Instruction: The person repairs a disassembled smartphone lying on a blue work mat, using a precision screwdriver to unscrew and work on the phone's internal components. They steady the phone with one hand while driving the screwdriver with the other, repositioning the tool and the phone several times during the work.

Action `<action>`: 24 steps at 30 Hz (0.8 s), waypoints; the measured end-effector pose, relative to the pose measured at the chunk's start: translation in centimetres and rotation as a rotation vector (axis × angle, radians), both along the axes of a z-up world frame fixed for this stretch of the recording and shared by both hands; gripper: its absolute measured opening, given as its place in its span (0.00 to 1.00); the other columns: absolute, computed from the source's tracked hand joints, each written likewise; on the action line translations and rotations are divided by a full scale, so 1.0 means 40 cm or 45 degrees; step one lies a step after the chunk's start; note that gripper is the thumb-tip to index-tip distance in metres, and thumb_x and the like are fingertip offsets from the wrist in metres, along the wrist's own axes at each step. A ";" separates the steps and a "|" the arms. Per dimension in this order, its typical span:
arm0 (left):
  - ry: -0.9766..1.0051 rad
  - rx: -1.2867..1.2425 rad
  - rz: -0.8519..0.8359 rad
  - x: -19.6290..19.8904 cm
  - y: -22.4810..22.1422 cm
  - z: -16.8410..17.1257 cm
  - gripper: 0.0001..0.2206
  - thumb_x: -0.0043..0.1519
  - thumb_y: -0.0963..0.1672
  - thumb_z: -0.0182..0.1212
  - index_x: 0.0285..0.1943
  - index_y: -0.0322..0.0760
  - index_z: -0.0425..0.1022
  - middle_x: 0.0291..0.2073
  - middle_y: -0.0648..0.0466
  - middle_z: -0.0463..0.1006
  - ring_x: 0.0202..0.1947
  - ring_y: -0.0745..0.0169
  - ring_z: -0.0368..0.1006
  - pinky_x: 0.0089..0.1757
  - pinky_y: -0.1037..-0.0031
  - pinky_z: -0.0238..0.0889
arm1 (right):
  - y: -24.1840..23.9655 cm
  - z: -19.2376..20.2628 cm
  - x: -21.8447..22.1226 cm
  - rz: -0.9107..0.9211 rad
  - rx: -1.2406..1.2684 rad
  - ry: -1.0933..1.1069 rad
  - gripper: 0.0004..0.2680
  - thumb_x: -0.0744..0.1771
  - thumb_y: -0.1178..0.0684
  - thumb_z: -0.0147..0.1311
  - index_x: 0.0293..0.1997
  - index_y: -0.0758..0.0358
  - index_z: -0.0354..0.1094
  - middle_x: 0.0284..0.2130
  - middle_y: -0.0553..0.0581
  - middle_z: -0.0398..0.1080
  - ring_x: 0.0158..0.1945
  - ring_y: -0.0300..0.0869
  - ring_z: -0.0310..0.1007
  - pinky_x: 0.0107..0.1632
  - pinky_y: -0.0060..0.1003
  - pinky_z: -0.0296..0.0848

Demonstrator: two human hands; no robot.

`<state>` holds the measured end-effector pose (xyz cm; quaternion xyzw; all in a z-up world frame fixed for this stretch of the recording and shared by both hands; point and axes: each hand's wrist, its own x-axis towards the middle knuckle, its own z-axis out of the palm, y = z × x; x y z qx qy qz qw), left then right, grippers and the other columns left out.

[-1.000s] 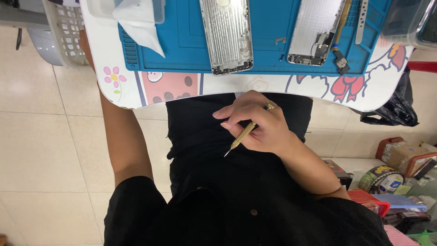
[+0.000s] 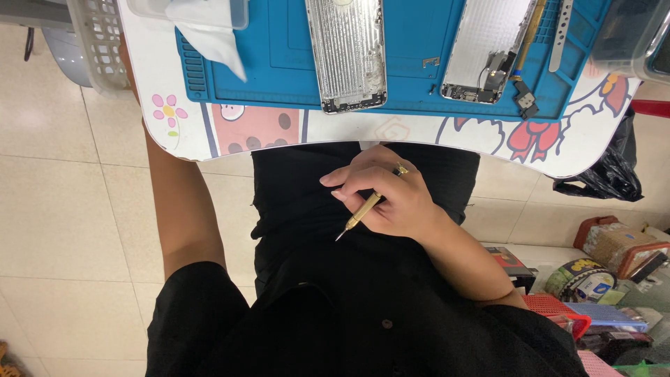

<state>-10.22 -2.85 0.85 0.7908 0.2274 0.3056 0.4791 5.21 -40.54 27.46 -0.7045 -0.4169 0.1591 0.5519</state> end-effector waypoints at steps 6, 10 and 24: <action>-0.043 -0.053 0.040 -0.023 0.013 0.011 0.18 0.76 0.49 0.56 0.65 0.30 0.65 0.52 0.43 0.77 0.51 0.53 0.79 0.51 0.62 0.73 | -0.002 -0.007 -0.003 -0.013 -0.025 -0.005 0.09 0.64 0.63 0.65 0.40 0.57 0.67 0.41 0.50 0.80 0.38 0.40 0.76 0.46 0.36 0.74; -0.072 -0.089 0.051 -0.022 0.018 0.010 0.18 0.76 0.49 0.56 0.65 0.30 0.65 0.52 0.43 0.77 0.52 0.53 0.79 0.52 0.62 0.73 | -0.005 -0.010 -0.002 -0.011 -0.008 0.019 0.09 0.64 0.63 0.65 0.40 0.57 0.66 0.41 0.50 0.79 0.39 0.39 0.77 0.46 0.36 0.74; -0.172 -0.207 0.098 -0.014 0.032 0.000 0.20 0.75 0.49 0.55 0.68 0.31 0.64 0.54 0.44 0.76 0.54 0.54 0.77 0.54 0.61 0.72 | -0.031 -0.015 0.007 -0.060 -0.033 0.033 0.09 0.64 0.63 0.66 0.39 0.57 0.67 0.42 0.50 0.79 0.40 0.40 0.74 0.46 0.35 0.74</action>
